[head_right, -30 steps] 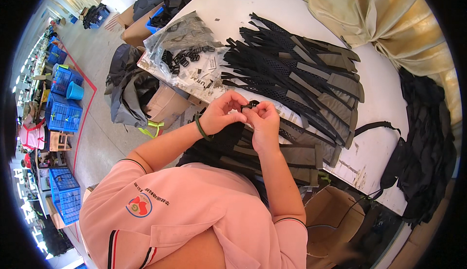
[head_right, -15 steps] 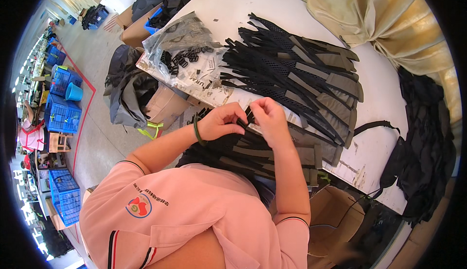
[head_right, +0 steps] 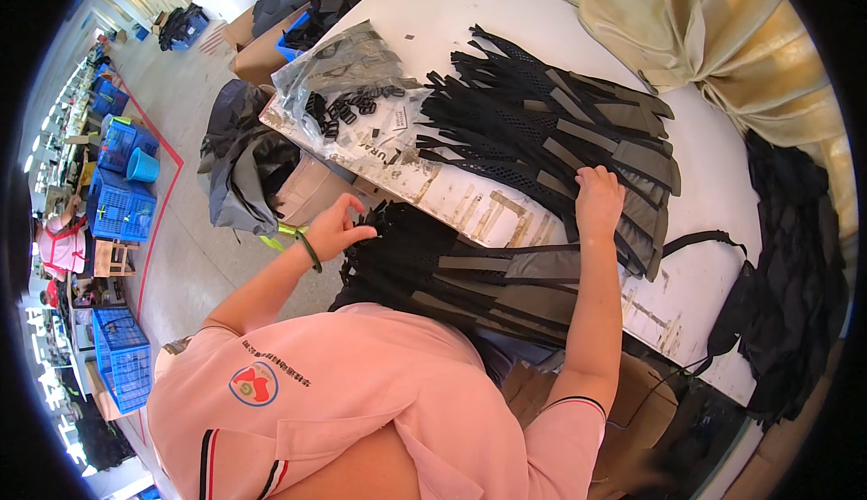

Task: The person is assembling plastic adjusters or buckles onto backpack straps on a production table.

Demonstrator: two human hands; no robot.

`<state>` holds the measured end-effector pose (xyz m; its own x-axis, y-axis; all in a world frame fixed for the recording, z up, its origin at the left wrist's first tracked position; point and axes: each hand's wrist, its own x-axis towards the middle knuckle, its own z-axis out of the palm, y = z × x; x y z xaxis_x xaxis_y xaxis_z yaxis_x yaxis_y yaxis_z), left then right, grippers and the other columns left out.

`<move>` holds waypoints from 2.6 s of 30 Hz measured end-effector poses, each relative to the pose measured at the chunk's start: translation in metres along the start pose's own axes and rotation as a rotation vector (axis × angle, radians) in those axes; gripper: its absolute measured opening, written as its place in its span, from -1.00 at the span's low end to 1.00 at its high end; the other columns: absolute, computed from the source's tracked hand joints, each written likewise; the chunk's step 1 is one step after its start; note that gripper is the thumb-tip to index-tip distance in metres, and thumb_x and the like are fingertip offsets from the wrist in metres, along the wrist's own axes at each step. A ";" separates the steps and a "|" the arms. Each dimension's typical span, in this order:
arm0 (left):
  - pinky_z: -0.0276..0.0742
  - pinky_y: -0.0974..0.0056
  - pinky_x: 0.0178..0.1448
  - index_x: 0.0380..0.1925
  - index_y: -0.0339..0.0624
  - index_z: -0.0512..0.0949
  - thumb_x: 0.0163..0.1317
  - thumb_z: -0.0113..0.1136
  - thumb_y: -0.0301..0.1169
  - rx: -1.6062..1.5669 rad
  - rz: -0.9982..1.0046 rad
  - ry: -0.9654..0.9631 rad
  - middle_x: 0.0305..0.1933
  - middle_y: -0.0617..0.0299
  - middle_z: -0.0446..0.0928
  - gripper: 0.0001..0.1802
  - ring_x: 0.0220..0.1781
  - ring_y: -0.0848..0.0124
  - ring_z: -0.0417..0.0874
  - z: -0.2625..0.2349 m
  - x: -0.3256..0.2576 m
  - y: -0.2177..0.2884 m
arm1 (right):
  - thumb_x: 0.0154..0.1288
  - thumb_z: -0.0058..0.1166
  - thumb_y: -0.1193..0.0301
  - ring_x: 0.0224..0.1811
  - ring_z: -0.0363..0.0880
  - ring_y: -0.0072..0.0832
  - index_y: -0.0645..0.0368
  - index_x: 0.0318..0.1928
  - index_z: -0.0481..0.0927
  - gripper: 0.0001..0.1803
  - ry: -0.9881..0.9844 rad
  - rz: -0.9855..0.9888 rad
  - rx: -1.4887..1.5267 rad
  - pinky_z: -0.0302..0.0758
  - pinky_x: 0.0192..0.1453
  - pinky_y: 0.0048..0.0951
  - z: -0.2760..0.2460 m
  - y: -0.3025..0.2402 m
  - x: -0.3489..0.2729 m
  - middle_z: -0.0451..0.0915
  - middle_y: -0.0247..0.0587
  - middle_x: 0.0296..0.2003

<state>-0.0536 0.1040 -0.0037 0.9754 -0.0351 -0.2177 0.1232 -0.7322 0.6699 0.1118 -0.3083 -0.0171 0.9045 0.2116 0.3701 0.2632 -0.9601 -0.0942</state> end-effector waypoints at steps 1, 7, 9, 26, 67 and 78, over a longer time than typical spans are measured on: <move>0.38 0.40 -0.56 -0.21 -0.14 0.34 0.17 0.26 -0.18 -0.002 0.002 0.002 -0.65 0.30 0.41 -0.62 -0.66 0.52 0.42 -0.002 0.002 0.006 | 0.13 0.11 0.40 -0.22 0.47 -0.31 0.06 -0.30 0.58 -0.90 0.071 -0.018 0.016 0.35 -0.12 -0.28 -0.002 -0.003 0.001 0.51 -0.35 -0.37; 0.41 0.36 -0.47 -0.16 -0.15 0.39 0.23 0.17 -0.10 -0.699 -0.089 -0.303 -0.52 0.29 0.47 -0.61 -0.61 0.48 0.43 0.015 0.037 0.049 | 0.05 0.15 0.49 -0.28 0.46 -0.35 0.10 -0.34 0.56 -0.89 0.265 -0.225 0.104 0.33 -0.10 -0.30 -0.061 -0.054 -0.011 0.48 -0.34 -0.42; 0.44 0.41 -0.43 -0.04 -0.12 0.44 0.33 0.05 -0.15 -1.218 -0.159 -0.436 -0.35 0.28 0.53 -0.66 -0.54 0.49 0.51 0.028 0.053 0.068 | 0.00 0.17 0.52 -0.27 0.47 -0.36 0.12 -0.31 0.55 -0.82 0.296 -0.331 0.131 0.33 -0.04 -0.29 -0.067 -0.064 -0.020 0.48 -0.31 -0.40; 0.56 0.40 -0.49 -0.37 -0.24 0.46 0.14 0.26 -0.49 -1.246 -0.096 0.256 -0.49 0.23 0.51 -0.85 -0.55 0.45 0.60 0.042 0.107 0.047 | 0.01 0.13 0.51 -0.17 0.47 -0.24 0.09 -0.15 0.56 -0.70 -0.280 -0.186 0.021 0.30 0.06 -0.19 -0.049 -0.046 -0.056 0.51 -0.21 -0.34; 0.43 0.51 -0.25 -0.26 -0.23 0.50 0.17 0.16 -0.56 -1.105 0.173 -0.043 -0.32 0.33 0.53 -0.88 -0.37 0.62 0.50 0.023 0.071 0.074 | 0.28 0.06 0.44 -0.53 0.40 -0.70 0.25 -0.26 0.57 -0.87 -0.671 0.350 1.843 0.36 -0.42 -0.66 -0.038 -0.170 -0.025 0.53 -0.40 -0.48; 0.41 0.46 -0.26 -0.27 -0.24 0.59 0.03 0.16 -0.67 -0.582 0.531 0.197 -0.29 0.27 0.47 -0.77 -0.41 0.57 0.45 0.029 0.063 0.088 | 0.22 0.05 0.44 -0.55 0.38 -0.63 0.21 -0.31 0.55 -0.89 -0.793 0.569 1.985 0.33 -0.43 -0.62 -0.041 -0.164 -0.032 0.51 -0.35 -0.49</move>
<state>0.0133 0.0171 0.0209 0.9380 -0.1181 0.3259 -0.3429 -0.1787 0.9222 0.0262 -0.1651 0.0242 0.7623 0.5610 -0.3227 -0.5630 0.3289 -0.7582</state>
